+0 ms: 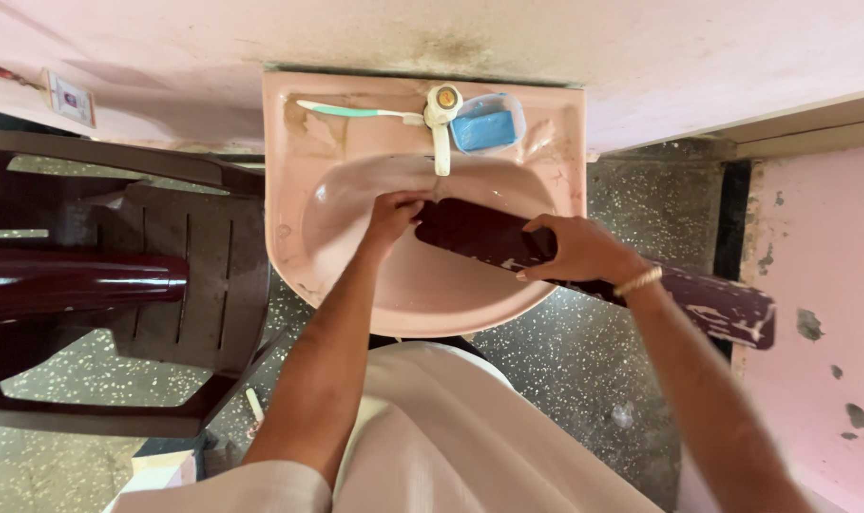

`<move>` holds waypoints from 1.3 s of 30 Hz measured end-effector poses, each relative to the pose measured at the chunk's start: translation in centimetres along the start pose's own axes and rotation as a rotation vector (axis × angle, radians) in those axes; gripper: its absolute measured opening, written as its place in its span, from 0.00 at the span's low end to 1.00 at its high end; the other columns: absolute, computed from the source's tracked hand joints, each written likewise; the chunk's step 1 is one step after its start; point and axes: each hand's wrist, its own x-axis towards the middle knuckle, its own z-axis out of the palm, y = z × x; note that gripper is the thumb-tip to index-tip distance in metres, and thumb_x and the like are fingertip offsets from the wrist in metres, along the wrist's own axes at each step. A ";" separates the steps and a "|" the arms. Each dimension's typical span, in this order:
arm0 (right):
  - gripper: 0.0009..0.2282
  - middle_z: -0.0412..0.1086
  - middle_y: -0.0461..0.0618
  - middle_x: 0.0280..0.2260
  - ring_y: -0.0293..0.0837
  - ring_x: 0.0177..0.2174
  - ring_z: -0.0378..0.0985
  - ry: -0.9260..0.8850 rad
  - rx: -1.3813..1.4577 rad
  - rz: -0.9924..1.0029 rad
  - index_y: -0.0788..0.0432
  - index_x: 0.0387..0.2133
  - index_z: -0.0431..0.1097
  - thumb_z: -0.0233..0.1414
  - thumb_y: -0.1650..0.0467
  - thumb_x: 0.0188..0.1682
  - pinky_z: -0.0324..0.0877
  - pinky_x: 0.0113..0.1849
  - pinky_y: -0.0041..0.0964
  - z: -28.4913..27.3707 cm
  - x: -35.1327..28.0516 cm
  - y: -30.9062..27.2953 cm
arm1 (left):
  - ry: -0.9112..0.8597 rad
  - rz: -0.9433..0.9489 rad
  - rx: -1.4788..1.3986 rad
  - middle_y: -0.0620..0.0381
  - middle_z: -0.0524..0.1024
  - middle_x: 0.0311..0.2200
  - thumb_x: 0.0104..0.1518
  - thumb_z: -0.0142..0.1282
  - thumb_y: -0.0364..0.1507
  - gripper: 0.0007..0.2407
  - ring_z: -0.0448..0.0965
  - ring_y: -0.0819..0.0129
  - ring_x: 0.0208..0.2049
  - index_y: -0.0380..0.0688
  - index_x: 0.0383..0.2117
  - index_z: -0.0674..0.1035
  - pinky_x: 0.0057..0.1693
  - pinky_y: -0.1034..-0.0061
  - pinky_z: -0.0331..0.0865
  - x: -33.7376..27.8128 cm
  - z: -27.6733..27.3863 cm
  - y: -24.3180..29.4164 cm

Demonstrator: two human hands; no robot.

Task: The person scrubs a maroon plastic chair part with a toothbrush and soap in a pink sink, then rinses it under running water and places it on another chair.

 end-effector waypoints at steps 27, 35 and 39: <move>0.23 0.64 0.63 0.59 0.56 0.58 0.67 0.081 -0.113 -0.271 0.62 0.59 0.64 0.42 0.61 0.56 0.61 0.62 0.50 -0.6 12.4 -1.6 | 0.458 -0.007 0.627 0.43 0.82 0.28 0.63 0.58 0.38 0.16 0.83 0.54 0.29 0.33 0.29 0.83 0.40 0.63 0.74 2.7 -3.1 0.2; 0.14 0.75 0.55 0.41 0.46 0.42 0.79 0.059 1.016 -0.321 0.64 0.45 0.71 0.40 0.68 0.59 0.75 0.50 0.41 4.2 14.0 -4.8 | 0.469 -0.115 0.718 0.43 0.82 0.34 0.61 0.56 0.31 0.10 0.83 0.51 0.38 0.36 0.34 0.83 0.49 0.63 0.74 0.7 -1.5 1.7; 0.08 0.73 0.58 0.36 0.49 0.38 0.77 -0.171 1.579 -0.245 0.66 0.35 0.68 0.43 0.73 0.57 0.76 0.45 0.41 5.9 17.9 -5.5 | 0.504 -0.047 0.640 0.44 0.83 0.34 0.58 0.57 0.25 0.06 0.84 0.53 0.39 0.34 0.34 0.82 0.49 0.66 0.74 0.2 -1.8 0.1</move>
